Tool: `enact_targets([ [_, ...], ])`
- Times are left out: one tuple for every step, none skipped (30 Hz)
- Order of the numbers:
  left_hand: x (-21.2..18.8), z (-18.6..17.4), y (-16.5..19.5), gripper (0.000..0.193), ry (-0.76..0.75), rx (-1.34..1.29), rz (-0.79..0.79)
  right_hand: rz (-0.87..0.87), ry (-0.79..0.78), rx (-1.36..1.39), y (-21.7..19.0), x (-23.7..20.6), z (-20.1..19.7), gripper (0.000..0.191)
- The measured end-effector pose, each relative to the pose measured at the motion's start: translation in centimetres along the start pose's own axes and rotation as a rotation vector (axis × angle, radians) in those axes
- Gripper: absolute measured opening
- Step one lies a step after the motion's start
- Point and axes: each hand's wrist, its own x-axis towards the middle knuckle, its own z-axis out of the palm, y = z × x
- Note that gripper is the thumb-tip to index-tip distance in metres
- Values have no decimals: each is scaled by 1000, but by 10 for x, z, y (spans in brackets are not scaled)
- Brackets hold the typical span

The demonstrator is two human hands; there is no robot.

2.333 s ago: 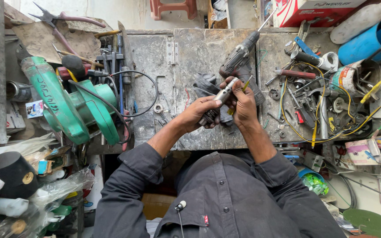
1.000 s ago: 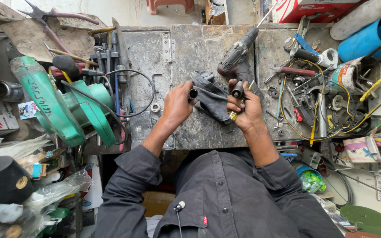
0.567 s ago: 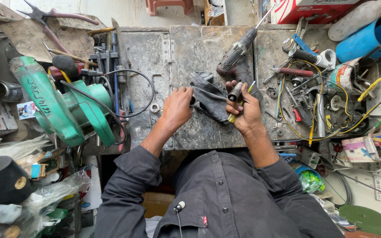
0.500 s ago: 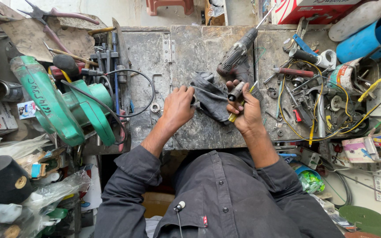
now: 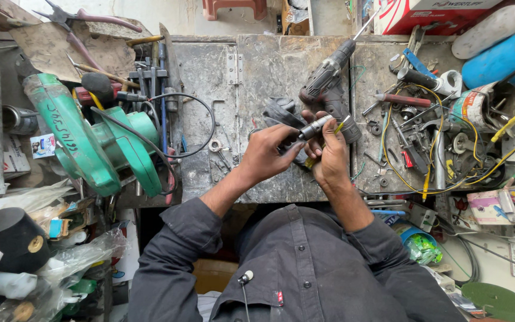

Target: The person sets down a green angle grinder on a cluttered workbench, then picks up a metal drill chuck and wipes and rubs it thoroughly with a cloth, turning it to clean different sides. Near the end they hold the chuck and work on it with a small hand tool.

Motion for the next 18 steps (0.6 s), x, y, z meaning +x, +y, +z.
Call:
enact_targets([
  [0, 1, 0, 23, 16, 42, 16, -5, -7, -7, 1, -1, 2, 34],
  [-1, 2, 0, 21, 33, 86, 34, -5, -11, -11, 2, -1, 3, 33],
  [-1, 2, -1, 20, 26, 108, 42, -5, -13, -16, 2, -1, 4, 33],
  [-2, 2, -1, 20, 19, 128, 48, -3, -14, -22, 2, -2, 4, 32],
  [-3, 2, -1, 19, 11, 148, 54, -17, -18, -41, 2, -2, 4, 33],
  [-3, 3, -1, 20, 5, 161, 52, -30, -23, -60, 3, -3, 4, 33],
  [-4, 3, 0, 20, 0, 176, 50, -42, -30, -78, 3, -3, 4, 33],
  [-4, 3, 0, 20, -5, 191, 47, -46, -31, -90, 3, -3, 4, 33],
  [-5, 3, 0, 19, 2, 186, 42, -50, -32, -101, 4, -4, 3, 33],
  [-5, 4, 1, 17, 9, 182, 38, -55, -33, -112, 4, -3, 3, 33],
  [-4, 4, 1, 16, 16, 177, 35, -37, -22, -85, 4, -3, 2, 33],
  [-4, 4, 2, 15, 9, 182, 28, -19, -11, -59, 4, -2, 2, 33],
  [-4, 4, 3, 14, 2, 187, 20, 0, 1, -33, 4, -1, 2, 33],
  [-3, 3, 3, 13, -4, 193, 12, 5, 9, -27, 3, -1, 1, 33],
  [-3, 3, 4, 13, -3, 173, 12, 9, 15, -22, 3, 0, 1, 33],
  [-2, 3, 5, 13, 0, 154, 12, 14, 21, -18, 2, 1, 2, 33],
  [-2, 2, 5, 15, 3, 136, 10, -27, -6, -55, 1, 0, 2, 32],
  [-2, 1, 6, 19, -7, 66, -37, -70, -31, -92, 0, -1, 3, 31],
])
